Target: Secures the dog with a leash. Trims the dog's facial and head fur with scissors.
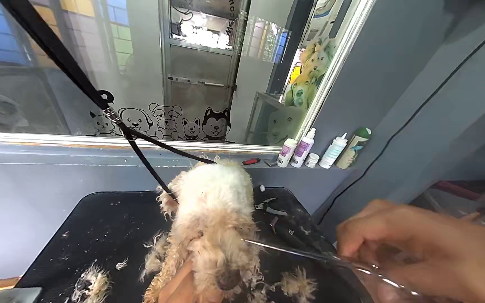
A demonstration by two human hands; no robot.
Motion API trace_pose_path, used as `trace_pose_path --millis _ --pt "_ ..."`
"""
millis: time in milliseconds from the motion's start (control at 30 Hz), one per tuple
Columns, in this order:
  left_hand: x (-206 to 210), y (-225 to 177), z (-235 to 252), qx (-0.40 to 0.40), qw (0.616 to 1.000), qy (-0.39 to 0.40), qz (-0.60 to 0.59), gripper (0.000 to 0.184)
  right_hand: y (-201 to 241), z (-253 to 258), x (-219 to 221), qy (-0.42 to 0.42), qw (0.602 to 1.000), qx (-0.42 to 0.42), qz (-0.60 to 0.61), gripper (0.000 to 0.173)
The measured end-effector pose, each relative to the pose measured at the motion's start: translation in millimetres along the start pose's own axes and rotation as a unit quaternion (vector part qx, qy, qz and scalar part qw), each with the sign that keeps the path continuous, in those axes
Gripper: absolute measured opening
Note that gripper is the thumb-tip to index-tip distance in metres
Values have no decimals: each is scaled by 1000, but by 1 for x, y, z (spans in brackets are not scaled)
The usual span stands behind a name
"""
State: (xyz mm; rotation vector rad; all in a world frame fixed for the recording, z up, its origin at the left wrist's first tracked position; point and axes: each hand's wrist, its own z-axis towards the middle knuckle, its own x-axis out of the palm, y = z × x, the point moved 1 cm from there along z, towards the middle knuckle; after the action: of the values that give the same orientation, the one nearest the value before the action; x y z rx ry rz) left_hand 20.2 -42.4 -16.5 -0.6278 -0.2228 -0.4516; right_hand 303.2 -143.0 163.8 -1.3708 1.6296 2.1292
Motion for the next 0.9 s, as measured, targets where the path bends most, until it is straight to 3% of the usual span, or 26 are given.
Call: trace_pose_path --millis 133,300,667,900 --pt "1 0 -2 6 1000 -2 6 18 -23 0 14 -11 998 -18 60 26" --pt "3 0 -6 1 1000 2 8 18 -26 8 14 -27 998 -6 48 27" --pt "6 -3 1 19 999 35 13 17 -13 9 -4 -20 999 -5 -29 26" --pt "6 -4 5 29 998 57 1 19 -2 11 -12 16 1000 -1 -10 37"
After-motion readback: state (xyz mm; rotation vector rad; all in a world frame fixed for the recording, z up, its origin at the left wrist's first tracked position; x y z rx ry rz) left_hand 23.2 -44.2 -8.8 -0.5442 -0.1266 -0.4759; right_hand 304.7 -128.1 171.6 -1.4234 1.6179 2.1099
